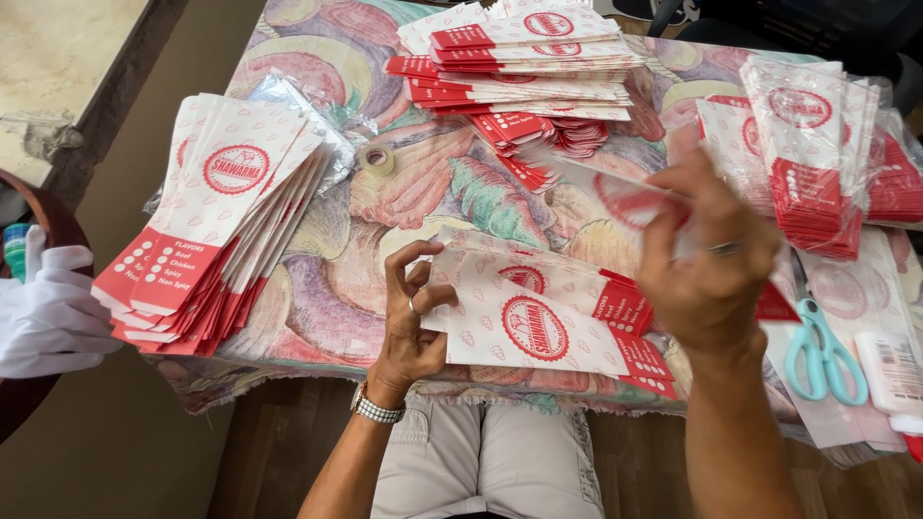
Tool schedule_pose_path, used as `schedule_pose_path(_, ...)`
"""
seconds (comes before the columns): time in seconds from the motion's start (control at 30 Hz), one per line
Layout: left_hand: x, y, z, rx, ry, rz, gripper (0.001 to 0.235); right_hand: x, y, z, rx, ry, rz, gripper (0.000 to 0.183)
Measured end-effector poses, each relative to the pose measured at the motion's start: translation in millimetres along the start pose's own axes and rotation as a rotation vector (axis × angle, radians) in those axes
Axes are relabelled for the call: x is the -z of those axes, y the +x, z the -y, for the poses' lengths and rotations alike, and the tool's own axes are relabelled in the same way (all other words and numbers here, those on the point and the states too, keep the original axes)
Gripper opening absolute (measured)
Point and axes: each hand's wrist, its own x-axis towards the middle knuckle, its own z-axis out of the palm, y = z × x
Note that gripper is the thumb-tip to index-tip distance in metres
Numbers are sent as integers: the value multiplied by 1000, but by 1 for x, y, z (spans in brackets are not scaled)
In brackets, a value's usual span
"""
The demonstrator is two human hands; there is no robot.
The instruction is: The person is aligning and folding stacks of printed paper bags (shawarma sleeves) on a table.
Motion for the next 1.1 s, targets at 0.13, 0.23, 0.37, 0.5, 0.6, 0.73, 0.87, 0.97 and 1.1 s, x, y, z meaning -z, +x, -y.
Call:
schedule_pose_path(0.13,-2,-1,1,-23,-5,-28,47,-20,-16,-20,-70,64,-72,50)
schedule_pose_path(0.23,-3,-7,12,-32,1,-51,19,-36,-30,-4,-224,372,260,48)
schedule_pose_path(0.37,-8,-26,41,-49,-46,-138,40,-36,-40,21,-422,751,511,37)
schedule_pose_path(0.5,-4,-9,16,-24,-44,-144,42,-15,-34,33,-333,811,810,114)
schedule_pose_path(0.6,-7,1,1,-3,-50,-174,65,-6,-21,38,-219,691,1013,137)
schedule_pose_path(0.73,-6,1,2,-24,-6,-161,90,-4,-22,49,-257,688,952,101)
schedule_pose_path(0.87,-10,3,-1,61,-102,-96,102,-1,-20,56,-318,640,839,76)
schedule_pose_path(0.97,-9,-3,2,122,-171,-62,104,0,-29,53,-292,481,826,97)
schedule_pose_path(1.1,-5,-4,3,173,-190,-77,98,12,-67,26,-290,264,786,117)
